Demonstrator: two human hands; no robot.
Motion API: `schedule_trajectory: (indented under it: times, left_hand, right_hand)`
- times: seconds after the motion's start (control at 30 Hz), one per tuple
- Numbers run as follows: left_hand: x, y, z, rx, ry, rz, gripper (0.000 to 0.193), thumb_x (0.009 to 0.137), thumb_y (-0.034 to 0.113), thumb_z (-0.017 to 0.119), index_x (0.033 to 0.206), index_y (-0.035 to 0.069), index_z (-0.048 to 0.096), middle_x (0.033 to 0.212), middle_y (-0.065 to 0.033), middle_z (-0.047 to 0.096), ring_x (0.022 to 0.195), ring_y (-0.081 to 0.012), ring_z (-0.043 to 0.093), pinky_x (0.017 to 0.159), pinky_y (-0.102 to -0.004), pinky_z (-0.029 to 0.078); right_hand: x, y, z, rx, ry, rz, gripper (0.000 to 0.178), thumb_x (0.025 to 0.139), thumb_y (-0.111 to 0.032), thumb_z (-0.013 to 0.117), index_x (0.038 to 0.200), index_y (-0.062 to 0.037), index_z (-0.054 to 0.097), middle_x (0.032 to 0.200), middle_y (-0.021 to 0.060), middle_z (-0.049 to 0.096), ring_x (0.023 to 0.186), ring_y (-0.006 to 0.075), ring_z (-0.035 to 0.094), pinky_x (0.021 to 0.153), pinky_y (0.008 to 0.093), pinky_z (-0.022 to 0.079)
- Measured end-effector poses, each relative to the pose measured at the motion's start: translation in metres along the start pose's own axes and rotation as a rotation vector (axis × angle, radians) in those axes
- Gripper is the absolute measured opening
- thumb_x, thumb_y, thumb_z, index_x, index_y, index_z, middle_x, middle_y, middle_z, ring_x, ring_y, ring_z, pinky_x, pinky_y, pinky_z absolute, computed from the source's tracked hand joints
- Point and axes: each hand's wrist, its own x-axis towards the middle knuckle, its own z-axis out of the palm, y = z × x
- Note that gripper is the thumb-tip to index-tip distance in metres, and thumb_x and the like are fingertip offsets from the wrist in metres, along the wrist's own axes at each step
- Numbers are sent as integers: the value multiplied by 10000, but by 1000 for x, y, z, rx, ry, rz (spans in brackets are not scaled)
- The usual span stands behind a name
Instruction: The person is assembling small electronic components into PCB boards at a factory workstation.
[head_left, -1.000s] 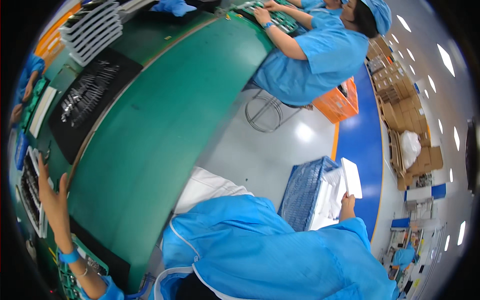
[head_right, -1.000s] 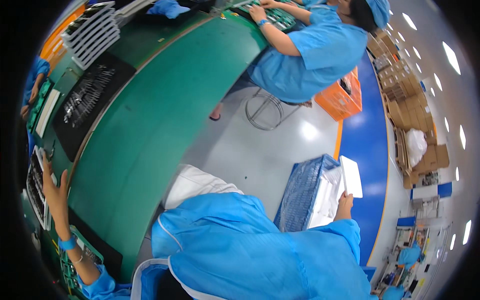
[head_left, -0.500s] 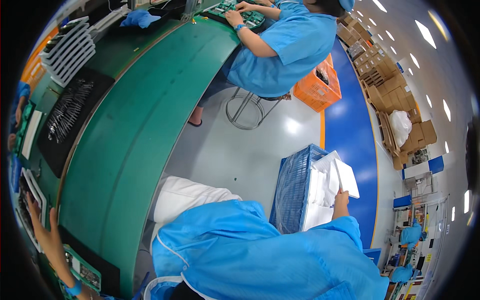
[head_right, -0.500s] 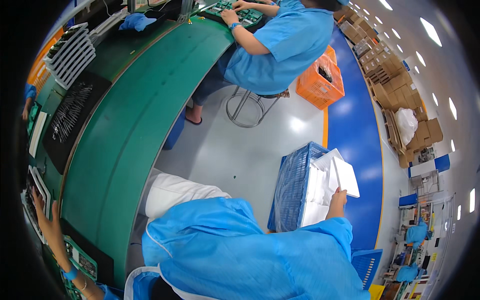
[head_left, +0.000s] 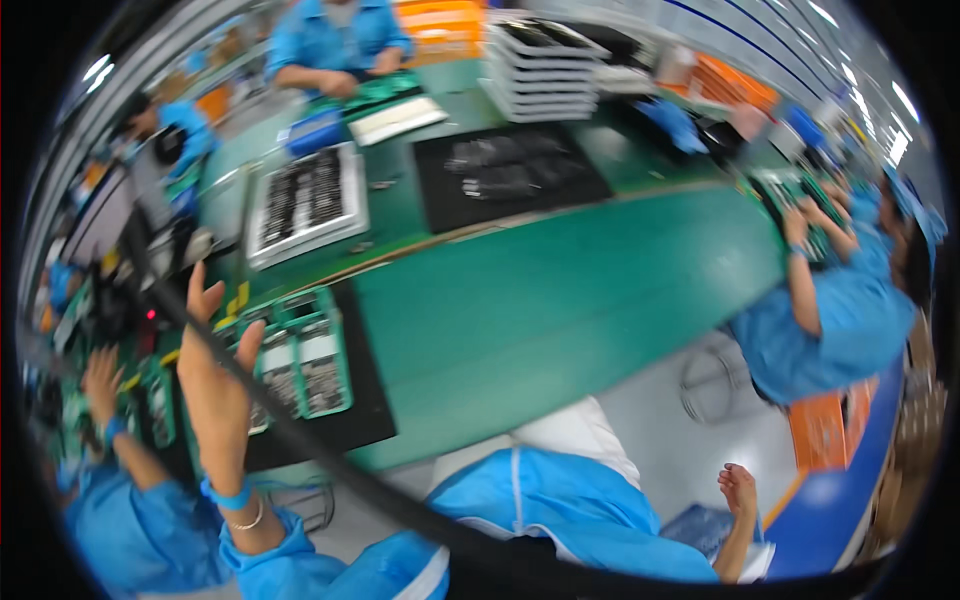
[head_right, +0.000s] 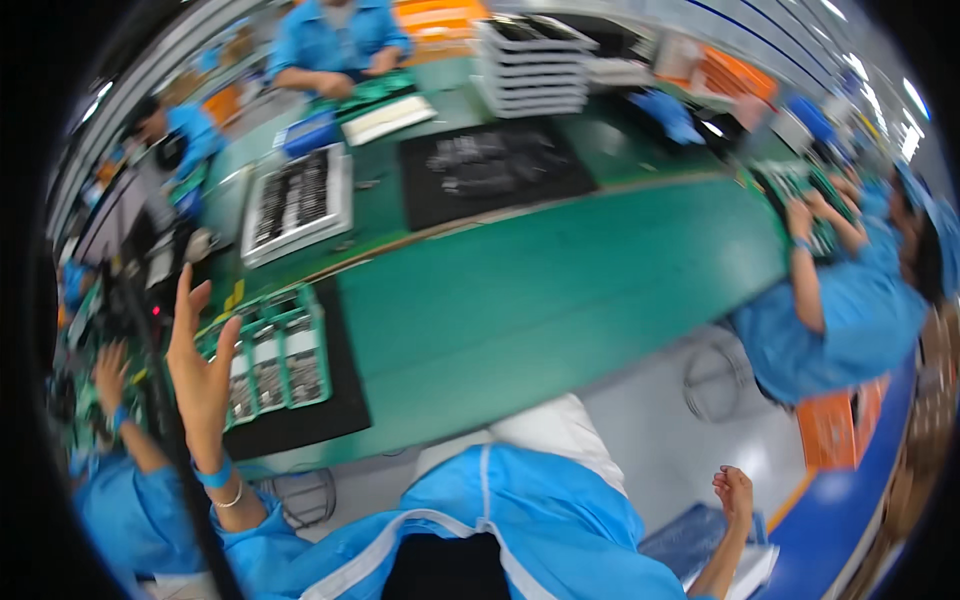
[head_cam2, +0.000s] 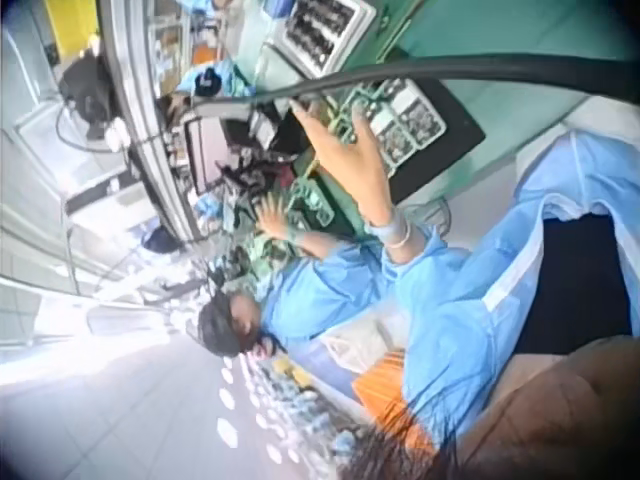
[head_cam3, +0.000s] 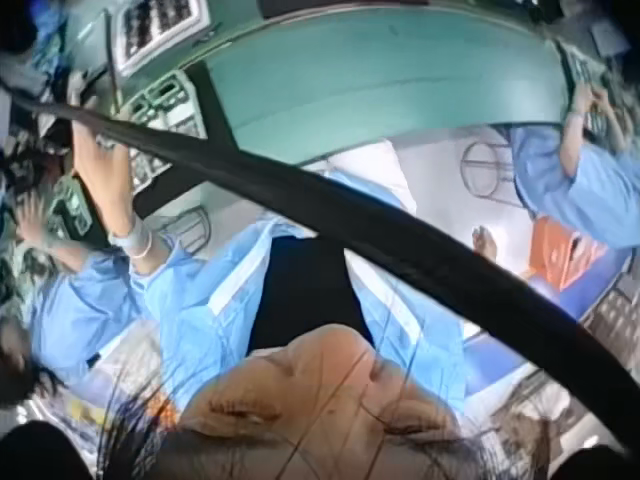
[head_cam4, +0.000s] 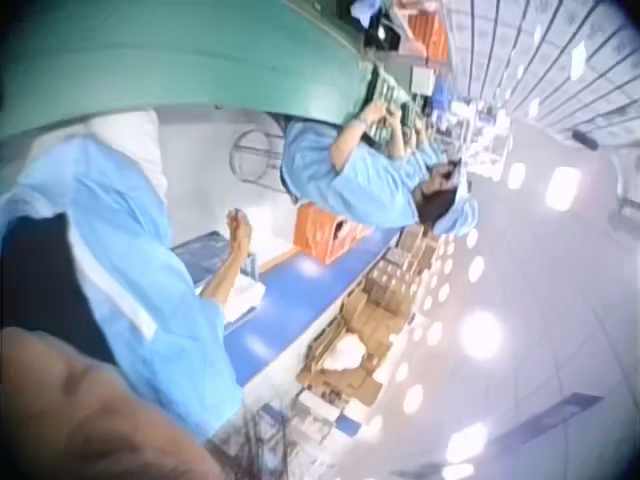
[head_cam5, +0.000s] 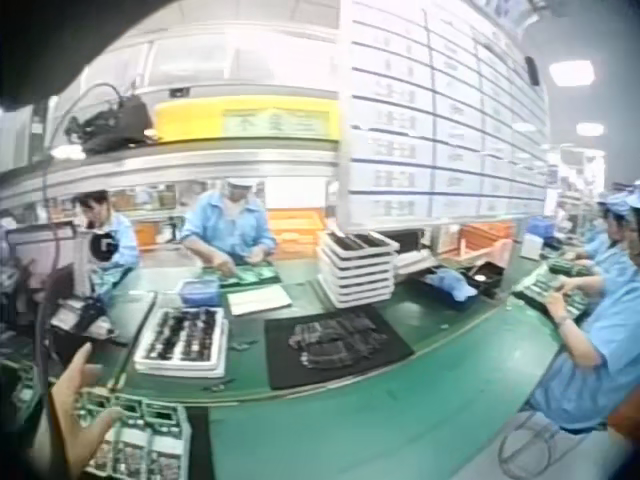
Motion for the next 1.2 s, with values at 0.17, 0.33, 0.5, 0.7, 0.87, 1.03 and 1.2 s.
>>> schedule_trajectory:
  times: [0.17, 0.33, 0.5, 0.7, 0.87, 1.03, 1.2]
  left_hand:
    - [-26, -74, -23, 205, 159, -191, 678, 1066, 226, 719, 1642, 4, 439, 1471, -285, 638, 1366, -404, 626, 1132, -432, 481]
    - [-65, -176, -9, 370, 116, -389, 726, 1131, 447, 577, 1593, -94, 430, 1510, -373, 540, 1431, -507, 493, 1216, -521, 381]
    - [-121, -239, 12, 334, 23, -547, 724, 1115, 452, 574, 1542, -123, 470, 1438, -402, 583, 1365, -548, 533, 1176, -558, 416]
    - [-122, -217, 31, 253, 105, -479, 676, 1076, 378, 657, 1522, -109, 510, 1307, -335, 659, 1183, -481, 604, 1060, -533, 472]
    - [-112, -207, 37, 111, 62, -538, 588, 1059, 325, 697, 1460, -92, 591, 1228, -275, 695, 1160, -442, 610, 1004, -511, 487]
    - [-118, -169, 20, 125, 2, -476, 570, 1075, 306, 685, 1463, -100, 588, 1256, -261, 681, 1159, -423, 610, 1026, -497, 476]
    - [-122, -68, 73, -143, -228, -430, 542, 1057, 190, 697, 1525, -49, 564, 1352, -210, 626, 1201, -328, 633, 1034, -417, 513]
  right_hand:
    - [-34, -210, 232, -490, -672, -250, 214, 1072, -141, 625, 1007, 37, 723, 710, 113, 712, 593, 162, 666, 577, 263, 533]
    - [-101, -230, 440, -467, -1111, -444, 286, 1077, -76, 631, 1322, 57, 690, 998, 145, 781, 893, 193, 744, 738, 319, 592]
    - [-129, -164, 586, -457, -1405, -437, 512, 1112, -82, 605, 1589, 57, 481, 1438, 218, 652, 1261, 282, 689, 1046, 414, 600]
    - [-166, -101, 642, -448, -1515, -517, 720, 1095, -91, 660, 1690, 55, 282, 1531, 220, 536, 1281, 252, 652, 1057, 374, 572]
    - [-173, -105, 645, -528, -1318, -620, 720, 1078, -102, 689, 1684, 32, 323, 1406, 196, 564, 1152, 220, 665, 965, 353, 599]
    - [-178, -127, 614, -557, -1177, -740, 670, 1071, -169, 699, 1634, 48, 406, 1281, 192, 607, 981, 221, 691, 877, 358, 585]
    - [-97, -176, 526, -593, -857, -829, 464, 1080, -114, 663, 1513, 16, 561, 1045, 106, 678, 879, 174, 664, 814, 333, 564]
